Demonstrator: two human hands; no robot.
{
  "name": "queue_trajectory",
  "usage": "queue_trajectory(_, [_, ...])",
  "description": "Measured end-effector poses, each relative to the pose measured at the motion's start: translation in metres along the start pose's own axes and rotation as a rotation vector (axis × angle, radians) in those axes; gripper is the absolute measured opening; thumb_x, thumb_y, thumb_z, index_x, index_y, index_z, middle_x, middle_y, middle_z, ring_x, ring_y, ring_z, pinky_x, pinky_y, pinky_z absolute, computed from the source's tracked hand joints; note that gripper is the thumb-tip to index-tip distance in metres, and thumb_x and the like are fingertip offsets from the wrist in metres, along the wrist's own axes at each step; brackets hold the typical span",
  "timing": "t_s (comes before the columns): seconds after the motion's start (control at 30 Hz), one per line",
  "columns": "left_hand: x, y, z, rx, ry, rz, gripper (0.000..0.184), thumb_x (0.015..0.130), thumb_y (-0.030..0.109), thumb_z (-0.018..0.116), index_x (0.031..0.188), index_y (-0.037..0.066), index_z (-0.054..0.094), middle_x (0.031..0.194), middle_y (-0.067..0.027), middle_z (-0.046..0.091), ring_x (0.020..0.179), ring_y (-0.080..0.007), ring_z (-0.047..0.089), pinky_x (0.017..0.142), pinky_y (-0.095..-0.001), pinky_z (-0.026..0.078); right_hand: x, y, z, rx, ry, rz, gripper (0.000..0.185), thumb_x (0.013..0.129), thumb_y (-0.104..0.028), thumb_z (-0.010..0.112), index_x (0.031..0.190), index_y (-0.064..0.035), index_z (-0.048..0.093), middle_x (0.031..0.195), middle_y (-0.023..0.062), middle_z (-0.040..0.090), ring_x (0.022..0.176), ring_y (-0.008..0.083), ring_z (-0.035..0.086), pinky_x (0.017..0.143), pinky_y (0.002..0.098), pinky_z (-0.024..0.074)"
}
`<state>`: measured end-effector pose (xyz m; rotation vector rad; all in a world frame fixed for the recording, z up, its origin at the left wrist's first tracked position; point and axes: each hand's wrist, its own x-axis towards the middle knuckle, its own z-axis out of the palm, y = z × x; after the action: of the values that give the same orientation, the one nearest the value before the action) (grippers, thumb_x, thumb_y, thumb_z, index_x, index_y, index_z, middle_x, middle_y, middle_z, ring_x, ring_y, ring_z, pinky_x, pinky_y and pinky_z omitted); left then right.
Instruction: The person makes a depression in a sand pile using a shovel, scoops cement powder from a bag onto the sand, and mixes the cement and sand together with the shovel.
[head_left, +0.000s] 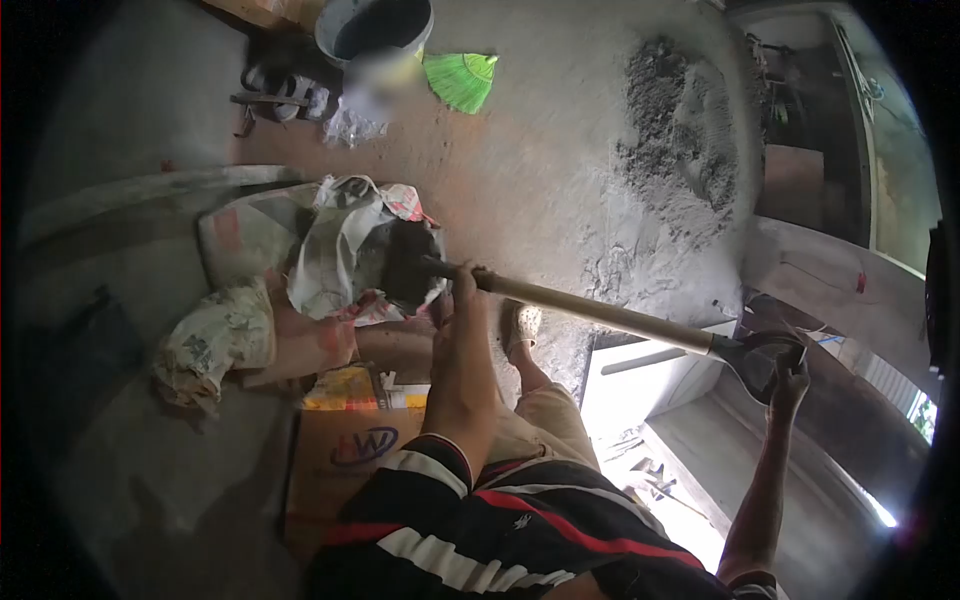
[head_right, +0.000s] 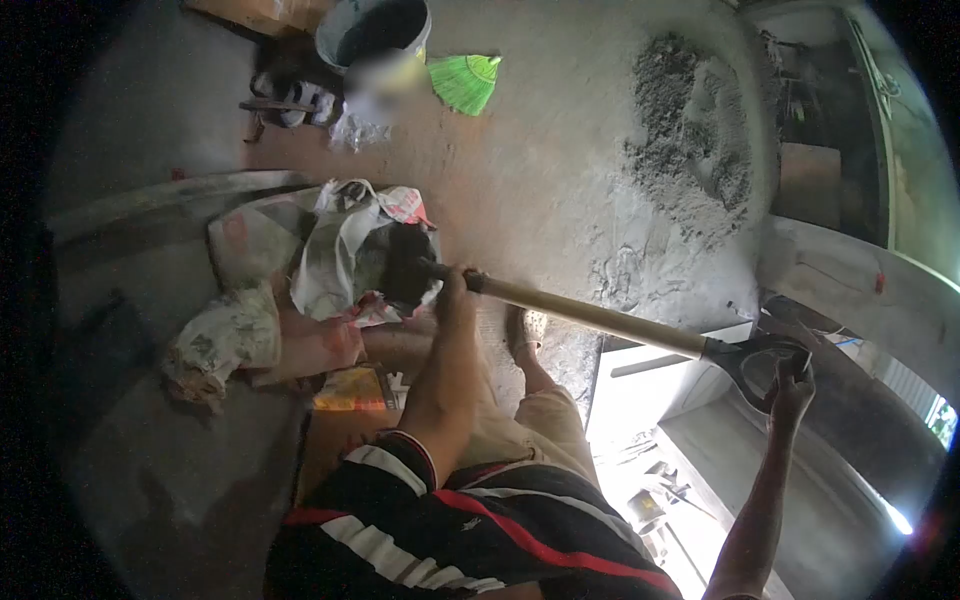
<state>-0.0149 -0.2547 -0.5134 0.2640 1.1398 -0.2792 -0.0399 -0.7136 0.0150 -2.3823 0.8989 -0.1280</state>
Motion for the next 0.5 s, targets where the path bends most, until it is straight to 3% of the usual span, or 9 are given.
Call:
queue_trajectory(0.1, [-0.017,0.022,0.021,-0.237,0.124,-0.059,0.013,0.081,0.004,0.064,0.075,0.010,0.053,0.064,-0.0065,0.054,0.056,-0.0226,0.054,0.060,-0.0394,0.049,-0.002,-0.042,-0.015,0.074,-0.052,0.056,0.017,0.090,-0.019,0.071,0.098,-0.0069,0.064,0.065,-0.0076,0.050,0.049,0.0031,0.042,0.043,0.0231,0.0292])
queue_trajectory(0.17, [-0.040,0.020,0.026,-0.225,0.070,-0.001,0.013,0.080,0.003,0.063,0.074,0.010,0.053,0.064,-0.0067,0.055,0.055,-0.0229,0.054,0.059,-0.0383,0.050,0.000,-0.026,-0.020,0.044,-0.044,-0.029,0.017,0.091,-0.020,0.070,0.099,-0.0069,0.065,0.067,-0.0075,0.052,0.052,0.0025,0.043,0.046,0.0213,0.0291])
queue_trajectory(0.23, [-0.032,0.007,0.016,-0.043,-0.071,0.021,0.013,0.081,0.002,0.063,0.076,0.010,0.053,0.064,-0.0057,0.054,0.055,-0.0225,0.054,0.058,-0.0381,0.050,-0.009,-0.041,-0.028,0.009,0.000,0.031,0.017,0.090,-0.020,0.070,0.099,-0.0067,0.065,0.069,-0.0073,0.052,0.054,0.0029,0.043,0.048,0.0214,0.0297])
queue_trajectory(0.27, [-0.032,-0.005,0.019,-0.038,0.054,0.046,0.014,0.081,0.001,0.062,0.078,0.010,0.052,0.065,-0.0058,0.054,0.055,-0.0229,0.054,0.057,-0.0396,0.050,-0.011,-0.041,-0.029,-0.058,0.027,0.107,0.017,0.090,-0.020,0.071,0.100,-0.0066,0.065,0.071,-0.0071,0.052,0.057,0.0033,0.043,0.051,0.0214,0.0304])
queue_trajectory(0.37, [-0.088,0.001,0.060,-0.084,0.103,0.102,0.014,0.081,0.000,0.061,0.079,0.010,0.051,0.064,-0.0061,0.053,0.054,-0.0236,0.054,0.057,-0.0415,0.050,0.017,0.001,-0.042,0.053,-0.066,0.071,0.019,0.090,-0.020,0.070,0.102,-0.0061,0.066,0.074,-0.0063,0.052,0.060,0.0041,0.044,0.053,0.0216,0.0321])
queue_trajectory(0.4, [-0.029,-0.003,0.018,-0.163,0.078,-0.025,0.015,0.081,0.001,0.060,0.076,0.010,0.050,0.063,-0.0065,0.052,0.054,-0.0241,0.052,0.056,-0.0426,0.049,0.020,0.004,-0.027,0.056,-0.066,0.072,0.019,0.090,-0.020,0.070,0.102,-0.0061,0.066,0.074,-0.0063,0.052,0.060,0.0041,0.044,0.053,0.0216,0.0321])
queue_trajectory(0.5, [0.005,0.004,0.002,-0.163,0.143,-0.079,0.016,0.082,0.003,0.061,0.073,0.010,0.050,0.062,-0.0061,0.051,0.053,-0.0235,0.051,0.057,-0.0407,0.048,0.013,0.019,0.008,0.026,-0.036,0.014,0.021,0.089,-0.020,0.071,0.103,-0.0058,0.065,0.073,-0.0062,0.053,0.059,0.0044,0.044,0.053,0.0217,0.0323])
